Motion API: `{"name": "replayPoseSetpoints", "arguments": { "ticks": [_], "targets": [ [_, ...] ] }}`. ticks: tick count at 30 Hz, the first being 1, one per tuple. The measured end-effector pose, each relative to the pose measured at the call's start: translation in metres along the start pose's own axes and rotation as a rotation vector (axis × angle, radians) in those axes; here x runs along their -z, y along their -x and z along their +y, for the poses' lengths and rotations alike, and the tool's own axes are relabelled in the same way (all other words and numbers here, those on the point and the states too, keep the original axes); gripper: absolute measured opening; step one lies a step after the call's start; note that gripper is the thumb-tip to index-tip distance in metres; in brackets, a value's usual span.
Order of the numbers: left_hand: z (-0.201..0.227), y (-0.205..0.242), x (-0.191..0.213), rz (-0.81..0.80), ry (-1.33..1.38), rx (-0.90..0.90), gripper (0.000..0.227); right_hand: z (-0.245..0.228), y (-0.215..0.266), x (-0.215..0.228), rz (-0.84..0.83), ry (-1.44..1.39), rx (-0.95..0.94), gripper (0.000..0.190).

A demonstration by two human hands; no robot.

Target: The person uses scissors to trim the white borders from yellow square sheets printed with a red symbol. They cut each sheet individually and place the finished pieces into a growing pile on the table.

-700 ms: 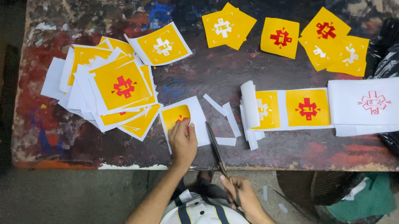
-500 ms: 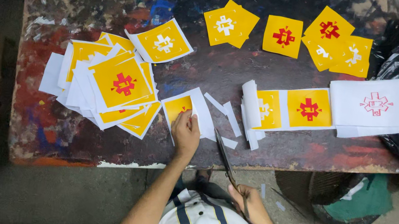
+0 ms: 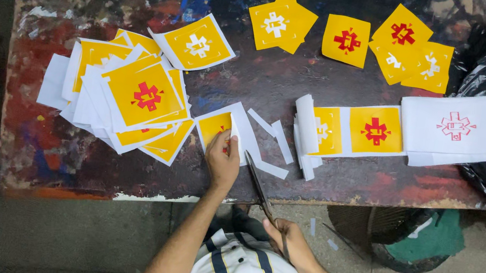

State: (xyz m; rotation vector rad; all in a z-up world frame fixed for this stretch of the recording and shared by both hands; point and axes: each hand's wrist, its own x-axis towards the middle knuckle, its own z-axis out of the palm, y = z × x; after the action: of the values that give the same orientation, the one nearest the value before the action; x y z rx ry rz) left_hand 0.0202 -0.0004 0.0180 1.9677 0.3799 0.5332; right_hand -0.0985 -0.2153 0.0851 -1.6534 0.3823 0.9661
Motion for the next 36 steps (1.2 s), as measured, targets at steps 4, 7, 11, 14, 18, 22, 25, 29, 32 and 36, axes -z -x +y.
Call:
{"name": "replayPoseSetpoints", "arguments": {
  "ticks": [4,7,11,14,18,22,25,29,32,36],
  "targets": [
    [0.002,-0.002,0.001,0.000,0.037,0.042,0.019,0.011,0.011,0.011,0.006,0.070,-0.040,0.049],
    [0.004,-0.003,0.001,-0.012,0.074,0.048,0.020,0.018,0.018,0.017,0.033,0.078,-0.080,0.048],
    [0.004,-0.002,0.002,-0.013,0.094,0.052,0.020,0.017,0.013,0.008,0.071,0.115,-0.027,0.049],
    [0.004,-0.003,0.003,-0.024,0.092,0.074,0.021,0.003,-0.007,-0.006,0.101,0.119,0.003,0.049],
    [0.005,-0.003,0.003,-0.018,0.091,0.067,0.022,-0.016,-0.036,-0.019,0.112,0.079,0.090,0.051],
    [0.003,-0.003,0.003,-0.017,0.134,0.086,0.024,-0.026,-0.046,-0.024,0.180,0.240,0.148,0.057],
    [0.001,-0.003,0.001,-0.005,0.149,0.081,0.025,-0.027,-0.046,-0.026,0.202,0.219,0.131,0.057],
    [0.001,-0.003,0.001,0.009,0.102,0.063,0.025,-0.024,-0.047,-0.028,0.284,0.307,0.167,0.060],
    [0.002,-0.003,0.002,-0.001,0.087,0.063,0.026,-0.021,-0.049,-0.028,0.325,0.318,0.162,0.059],
    [0.003,-0.005,0.003,0.007,0.043,0.022,0.025,-0.019,-0.051,-0.029,0.311,0.243,0.150,0.061]
  ]
}}
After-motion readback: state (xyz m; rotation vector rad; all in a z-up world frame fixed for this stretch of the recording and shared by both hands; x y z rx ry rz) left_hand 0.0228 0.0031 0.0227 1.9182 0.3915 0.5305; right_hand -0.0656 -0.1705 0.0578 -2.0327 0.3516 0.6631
